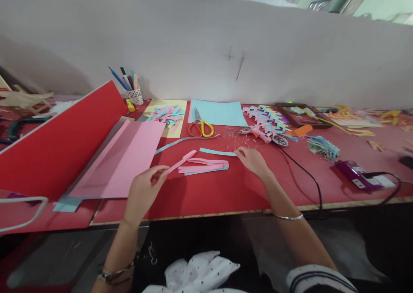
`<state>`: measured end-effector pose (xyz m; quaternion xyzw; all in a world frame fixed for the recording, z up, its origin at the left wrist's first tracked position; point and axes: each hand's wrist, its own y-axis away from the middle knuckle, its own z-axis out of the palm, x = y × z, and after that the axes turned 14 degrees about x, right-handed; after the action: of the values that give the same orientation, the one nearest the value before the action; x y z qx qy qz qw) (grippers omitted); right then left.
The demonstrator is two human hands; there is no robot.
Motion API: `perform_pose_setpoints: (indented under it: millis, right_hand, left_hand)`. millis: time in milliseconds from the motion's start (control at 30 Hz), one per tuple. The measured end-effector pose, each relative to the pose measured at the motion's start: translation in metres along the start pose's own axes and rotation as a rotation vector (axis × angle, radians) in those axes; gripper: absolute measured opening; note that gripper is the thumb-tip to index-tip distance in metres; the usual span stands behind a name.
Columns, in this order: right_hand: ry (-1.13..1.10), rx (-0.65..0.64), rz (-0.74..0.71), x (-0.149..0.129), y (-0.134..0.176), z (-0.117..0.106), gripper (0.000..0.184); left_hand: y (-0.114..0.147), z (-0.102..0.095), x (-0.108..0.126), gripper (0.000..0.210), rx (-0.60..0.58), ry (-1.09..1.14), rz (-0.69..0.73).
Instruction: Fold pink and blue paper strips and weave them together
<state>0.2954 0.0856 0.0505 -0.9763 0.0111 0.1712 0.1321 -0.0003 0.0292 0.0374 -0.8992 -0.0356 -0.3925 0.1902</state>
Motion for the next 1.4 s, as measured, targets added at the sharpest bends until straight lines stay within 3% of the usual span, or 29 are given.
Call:
perform_pose_setpoints:
  millis: [200, 333, 400, 600, 800, 1000, 1133, 1233, 1400]
  right_hand:
    - [0.075, -0.045, -0.223, -0.041, -0.015, 0.011, 0.021]
    - [-0.12, -0.228, -0.591, -0.072, -0.032, 0.039, 0.029]
    - [-0.178, -0.277, -0.646, -0.082, -0.039, 0.051, 0.024]
    - [-0.215, -0.298, -0.66, -0.086, -0.06, 0.057, 0.017]
    - [-0.13, -0.206, -0.593, -0.093, -0.08, 0.062, 0.029]
    - [-0.011, -0.118, -0.485, -0.116, -0.074, 0.081, 0.021]
    - [-0.028, -0.061, -0.443, -0.119, -0.076, 0.074, 0.018]
    - [-0.08, 0.014, -0.399, -0.112, -0.077, 0.058, 0.021]
    - [-0.302, 0.098, -0.403, -0.101, -0.062, 0.022, 0.02]
  left_hand:
    - [0.004, 0.017, -0.007, 0.034, 0.01, -0.44, 0.254]
    - [0.008, 0.018, -0.005, 0.03, 0.003, -0.585, 0.317]
    - [0.009, 0.017, -0.005, 0.028, -0.004, -0.601, 0.34]
    - [0.01, 0.014, -0.009, 0.026, -0.002, -0.519, 0.364]
    - [0.012, 0.019, -0.003, 0.028, -0.06, -0.51, 0.469]
    - [0.016, 0.023, 0.007, 0.032, -0.15, -0.548, 0.407]
    - [0.015, 0.022, 0.004, 0.03, -0.15, -0.423, 0.386]
    - [0.01, 0.018, 0.001, 0.027, -0.066, -0.221, 0.374]
    - [-0.005, 0.0, 0.02, 0.035, 0.331, -0.042, 0.365]
